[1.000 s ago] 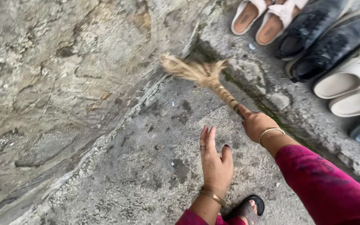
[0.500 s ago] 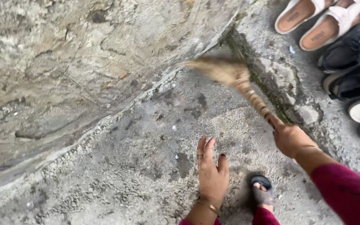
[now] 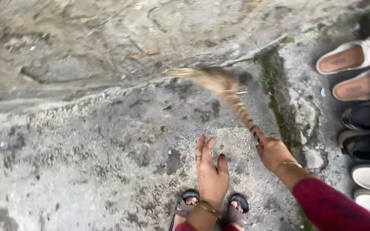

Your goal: Sweeping a concrete outdoor path with a small hand broom.

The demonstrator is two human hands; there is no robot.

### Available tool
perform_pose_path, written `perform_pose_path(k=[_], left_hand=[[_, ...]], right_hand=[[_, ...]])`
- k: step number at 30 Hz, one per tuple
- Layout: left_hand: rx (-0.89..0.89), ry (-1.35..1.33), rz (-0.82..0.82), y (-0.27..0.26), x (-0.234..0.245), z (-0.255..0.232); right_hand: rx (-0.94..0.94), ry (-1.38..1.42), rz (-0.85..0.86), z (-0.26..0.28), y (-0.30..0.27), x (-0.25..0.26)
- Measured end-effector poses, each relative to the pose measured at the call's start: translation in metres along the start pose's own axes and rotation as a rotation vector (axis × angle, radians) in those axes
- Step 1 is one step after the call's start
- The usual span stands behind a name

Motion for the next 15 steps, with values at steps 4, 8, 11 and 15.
perform_pose_path(k=[4,8,11,15], left_hand=[[0.002,-0.064,-0.107,-0.003,0.007,-0.007],[0.099,-0.088,-0.125,-0.009,0.019,-0.006],[0.110,-0.054,-0.157,-0.012,0.038,-0.007],[0.135,-0.040,-0.240,-0.011,0.060,0.002]], right_hand=[[0.007,-0.135,0.046,0.004,0.052,-0.066],[0.265,-0.357,0.202,0.033,0.013,-0.046],[0.387,-0.349,0.155,0.021,0.011,-0.024],[0.141,-0.042,0.067,0.072,-0.001,0.015]])
Point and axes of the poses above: each hand's wrist, its own y-axis towards the middle knuckle, its own x-axis out of the back of the hand, z = x × y, the point moved 1 cm from there along y, towards the middle knuckle, and after that the axes turned 12 degrees about z, right-handed, at the moved point
